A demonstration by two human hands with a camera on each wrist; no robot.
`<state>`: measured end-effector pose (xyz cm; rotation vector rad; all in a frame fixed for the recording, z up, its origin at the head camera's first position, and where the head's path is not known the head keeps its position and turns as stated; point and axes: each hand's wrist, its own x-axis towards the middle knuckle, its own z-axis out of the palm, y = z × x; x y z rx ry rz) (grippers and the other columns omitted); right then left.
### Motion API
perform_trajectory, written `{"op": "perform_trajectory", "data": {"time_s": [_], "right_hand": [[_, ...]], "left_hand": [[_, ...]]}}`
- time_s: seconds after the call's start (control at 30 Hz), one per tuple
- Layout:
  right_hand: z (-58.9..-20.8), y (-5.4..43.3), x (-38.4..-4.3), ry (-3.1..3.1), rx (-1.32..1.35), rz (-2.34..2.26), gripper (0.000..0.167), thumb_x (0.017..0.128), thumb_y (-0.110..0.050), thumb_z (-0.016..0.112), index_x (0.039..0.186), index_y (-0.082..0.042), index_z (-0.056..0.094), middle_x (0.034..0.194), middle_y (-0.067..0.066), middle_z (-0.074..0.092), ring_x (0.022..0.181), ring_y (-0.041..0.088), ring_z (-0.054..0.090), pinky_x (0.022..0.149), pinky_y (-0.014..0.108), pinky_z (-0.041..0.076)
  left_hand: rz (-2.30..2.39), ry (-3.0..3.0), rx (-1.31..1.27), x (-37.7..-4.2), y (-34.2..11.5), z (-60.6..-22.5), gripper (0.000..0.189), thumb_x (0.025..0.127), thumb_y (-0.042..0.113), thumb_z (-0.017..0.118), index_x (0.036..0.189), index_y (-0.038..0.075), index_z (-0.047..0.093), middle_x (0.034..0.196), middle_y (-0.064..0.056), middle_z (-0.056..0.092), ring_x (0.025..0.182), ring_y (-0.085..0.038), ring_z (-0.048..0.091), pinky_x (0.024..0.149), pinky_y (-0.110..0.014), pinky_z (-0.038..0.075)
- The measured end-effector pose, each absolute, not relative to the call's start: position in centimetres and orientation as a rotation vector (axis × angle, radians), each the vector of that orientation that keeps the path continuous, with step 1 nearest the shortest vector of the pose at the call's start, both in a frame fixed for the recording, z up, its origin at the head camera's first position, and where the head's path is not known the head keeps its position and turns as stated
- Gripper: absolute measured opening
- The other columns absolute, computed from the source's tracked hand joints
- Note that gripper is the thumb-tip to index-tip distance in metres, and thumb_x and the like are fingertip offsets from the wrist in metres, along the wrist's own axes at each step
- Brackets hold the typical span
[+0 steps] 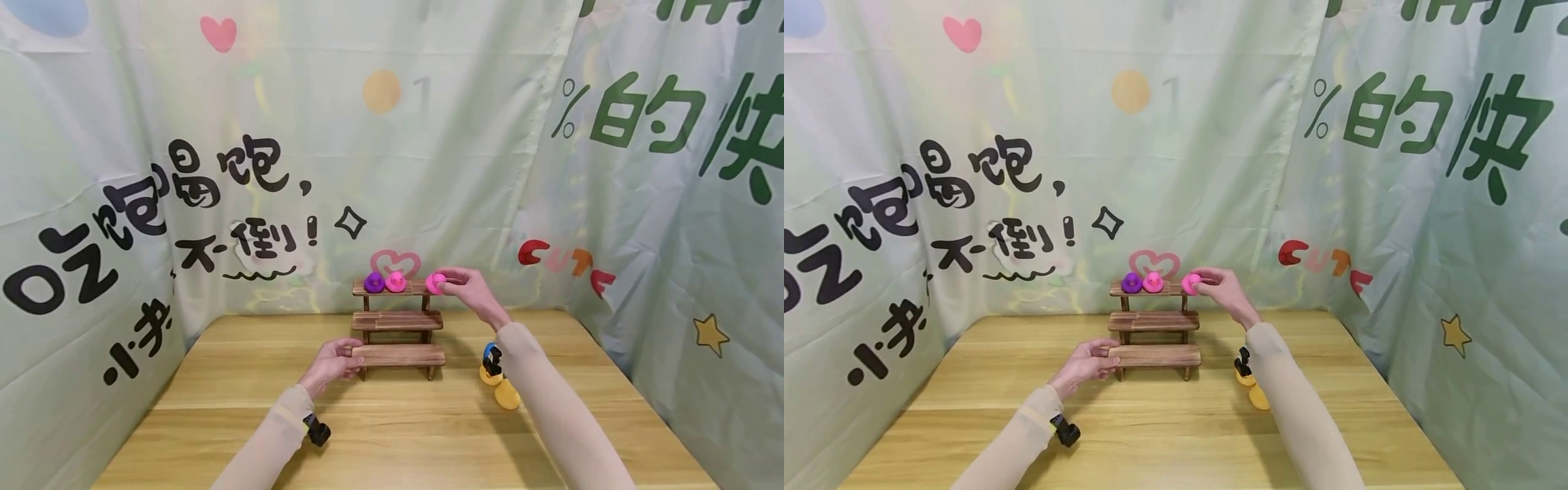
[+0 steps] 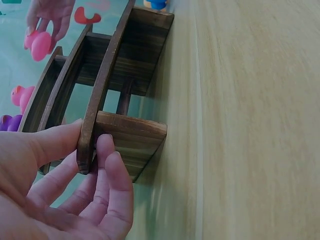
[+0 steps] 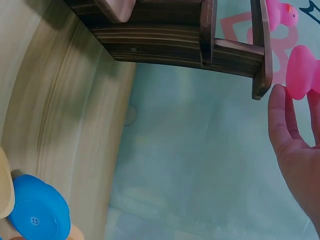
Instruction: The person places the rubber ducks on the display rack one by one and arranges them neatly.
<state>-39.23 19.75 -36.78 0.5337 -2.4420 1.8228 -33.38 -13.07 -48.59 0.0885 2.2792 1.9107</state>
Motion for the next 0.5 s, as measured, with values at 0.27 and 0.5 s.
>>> {"op": "perform_trajectory", "data": {"time_s": [0.27, 0.5], "right_hand": [[-36.7, 19.0, -39.8, -2.424, 0.533, 1.836, 0.045, 0.089, -0.016, 0.072, 0.13, -0.002, 0.061, 0.129, 0.021, 0.062, 0.11, 0.018, 0.063, 0.101, 0.034, 0.049], [-36.6, 18.2, -40.2, -2.445, 0.498, 1.814, 0.046, 0.089, -0.016, 0.072, 0.132, -0.003, 0.06, 0.131, 0.019, 0.062, 0.117, 0.027, 0.06, 0.107, 0.044, 0.046]], "left_hand": [[1.949, 2.246, 0.083, -33.3, -13.0, -48.3, 0.044, 0.087, 0.002, 0.071, 0.129, 0.0, 0.059, 0.103, -0.012, 0.054, 0.076, -0.018, 0.066, 0.07, -0.033, 0.061], [1.982, 2.212, 0.092, -33.4, -13.0, -48.4, 0.045, 0.086, -0.003, 0.07, 0.129, -0.004, 0.058, 0.098, -0.011, 0.052, 0.074, -0.017, 0.066, 0.072, -0.032, 0.062]]}}
